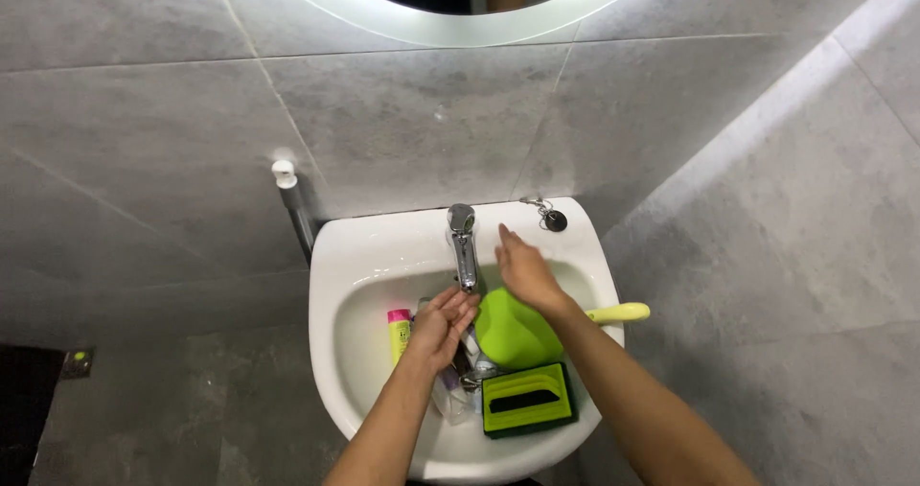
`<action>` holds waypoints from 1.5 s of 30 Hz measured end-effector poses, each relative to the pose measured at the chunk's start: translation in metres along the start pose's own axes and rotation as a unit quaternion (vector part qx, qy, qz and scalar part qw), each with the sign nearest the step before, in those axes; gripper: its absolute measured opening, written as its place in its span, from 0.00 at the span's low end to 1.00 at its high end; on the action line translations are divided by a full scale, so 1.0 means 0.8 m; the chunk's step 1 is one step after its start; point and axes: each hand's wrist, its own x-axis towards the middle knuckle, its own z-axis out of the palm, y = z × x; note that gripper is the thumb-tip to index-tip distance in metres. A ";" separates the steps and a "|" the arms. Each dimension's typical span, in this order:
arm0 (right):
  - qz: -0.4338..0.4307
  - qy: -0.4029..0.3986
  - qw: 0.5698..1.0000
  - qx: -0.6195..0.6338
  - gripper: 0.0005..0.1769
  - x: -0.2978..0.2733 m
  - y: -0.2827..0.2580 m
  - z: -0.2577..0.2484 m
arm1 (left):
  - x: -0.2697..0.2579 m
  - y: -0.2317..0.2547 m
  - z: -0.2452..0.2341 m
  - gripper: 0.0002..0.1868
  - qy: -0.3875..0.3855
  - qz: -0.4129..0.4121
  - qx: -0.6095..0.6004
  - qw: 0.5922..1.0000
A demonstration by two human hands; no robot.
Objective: Organizing various toiletries on the ledge and cleaning the surface of the bathroom sink with a sponge.
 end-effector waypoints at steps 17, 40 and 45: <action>-0.173 0.114 0.977 -0.060 0.32 -0.054 -0.096 -0.014 | -0.003 0.025 -0.124 0.16 0.071 0.084 0.647 0.754; 0.113 0.107 0.987 0.035 0.24 -0.197 -0.078 0.082 | -0.033 0.013 -0.165 0.58 -0.164 0.238 0.956 0.048; 0.191 0.104 0.975 0.039 0.17 -0.237 -0.051 0.077 | -0.040 0.004 -0.130 0.34 -0.161 0.171 0.968 0.088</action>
